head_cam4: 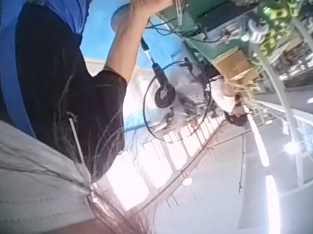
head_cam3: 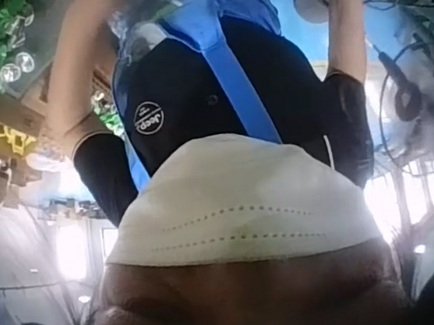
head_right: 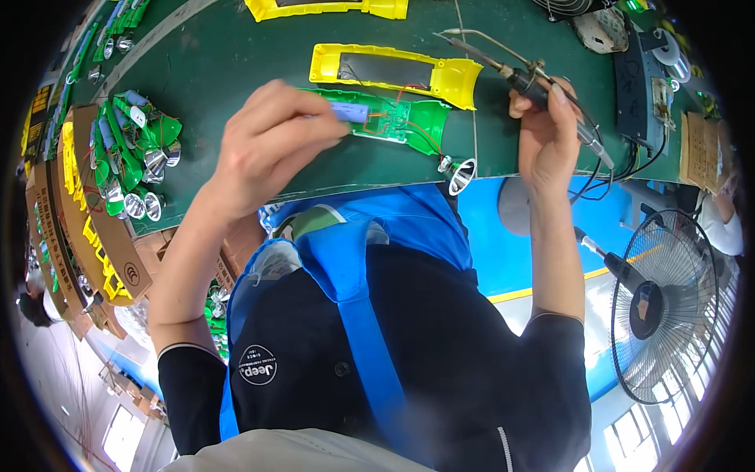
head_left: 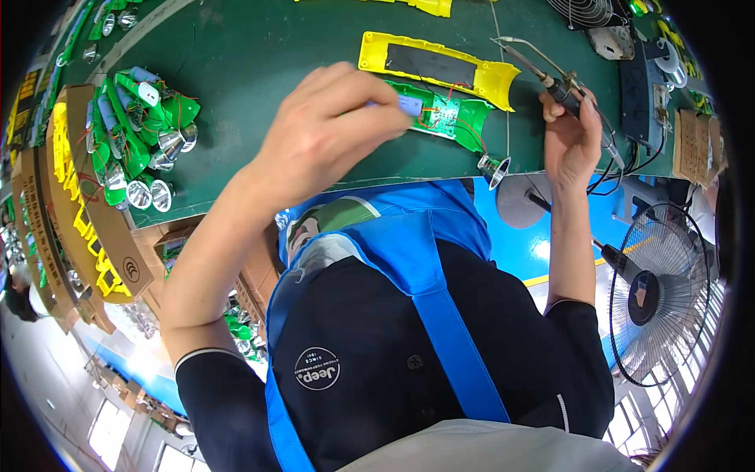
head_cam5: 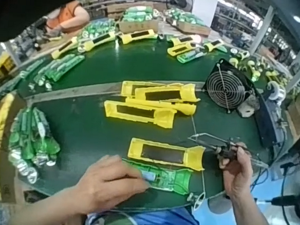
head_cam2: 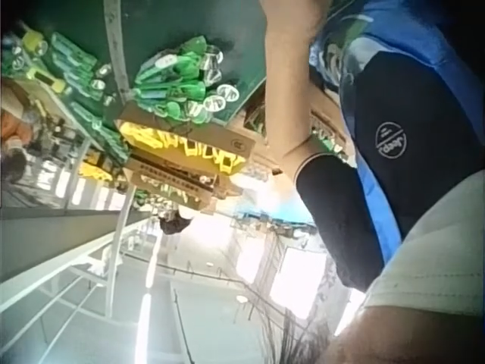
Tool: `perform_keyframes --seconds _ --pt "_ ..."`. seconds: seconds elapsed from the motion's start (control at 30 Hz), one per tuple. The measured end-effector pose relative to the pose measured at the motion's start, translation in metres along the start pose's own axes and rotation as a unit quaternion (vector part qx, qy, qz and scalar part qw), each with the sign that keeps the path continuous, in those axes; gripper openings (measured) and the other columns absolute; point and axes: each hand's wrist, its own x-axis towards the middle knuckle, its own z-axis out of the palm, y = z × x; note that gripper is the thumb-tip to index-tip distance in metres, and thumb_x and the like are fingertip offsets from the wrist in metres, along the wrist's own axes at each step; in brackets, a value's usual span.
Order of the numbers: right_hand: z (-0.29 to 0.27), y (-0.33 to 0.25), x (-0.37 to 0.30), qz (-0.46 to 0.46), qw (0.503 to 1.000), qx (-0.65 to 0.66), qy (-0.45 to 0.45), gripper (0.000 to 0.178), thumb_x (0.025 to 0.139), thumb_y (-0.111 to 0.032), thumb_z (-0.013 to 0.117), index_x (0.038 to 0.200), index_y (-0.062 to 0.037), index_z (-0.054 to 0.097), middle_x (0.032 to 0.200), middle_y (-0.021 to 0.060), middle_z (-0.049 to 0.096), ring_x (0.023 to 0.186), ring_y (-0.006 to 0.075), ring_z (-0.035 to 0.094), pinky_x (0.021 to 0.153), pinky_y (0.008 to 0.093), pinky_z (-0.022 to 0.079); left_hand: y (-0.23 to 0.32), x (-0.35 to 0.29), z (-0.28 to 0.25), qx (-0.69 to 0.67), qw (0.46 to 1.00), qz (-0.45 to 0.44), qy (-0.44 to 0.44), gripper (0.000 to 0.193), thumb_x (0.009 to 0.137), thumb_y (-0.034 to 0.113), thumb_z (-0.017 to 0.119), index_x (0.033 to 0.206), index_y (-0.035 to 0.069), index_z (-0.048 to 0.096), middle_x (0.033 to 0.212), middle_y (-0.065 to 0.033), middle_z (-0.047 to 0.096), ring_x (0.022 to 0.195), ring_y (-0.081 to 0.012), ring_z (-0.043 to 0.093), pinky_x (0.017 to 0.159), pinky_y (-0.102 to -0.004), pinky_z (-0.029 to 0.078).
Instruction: Soldering internal wiring and circuit boards during the assembly of hand-held flashlights.
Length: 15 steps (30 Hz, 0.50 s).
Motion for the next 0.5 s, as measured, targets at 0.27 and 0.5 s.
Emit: perform_keyframes --seconds 0.27,0.5 --pt "-0.011 -0.007 -0.010 0.043 0.998 -0.025 -0.028 0.026 0.089 -0.023 0.048 0.100 0.0007 0.051 0.078 0.0112 0.055 0.075 0.0185 0.048 0.068 0.0285 0.036 0.011 0.022 0.013 -0.034 0.997 -0.056 -0.031 0.012 0.067 0.005 0.066 0.075 0.010 0.058 0.072 -0.0011 0.053 0.071 -0.0196 0.051 0.068 -0.0335 0.034" --pt "-0.002 -0.025 0.008 0.109 0.979 -0.136 -0.107 0.027 0.085 -0.023 0.053 0.093 0.0029 0.052 0.074 0.0097 0.054 0.063 0.0147 0.050 0.059 0.0253 0.038 0.030 0.046 0.006 0.061 0.980 -0.126 -0.144 0.010 0.069 0.004 0.063 0.074 0.009 0.056 0.070 -0.0017 0.051 0.073 -0.0187 0.052 0.076 -0.0339 0.034"
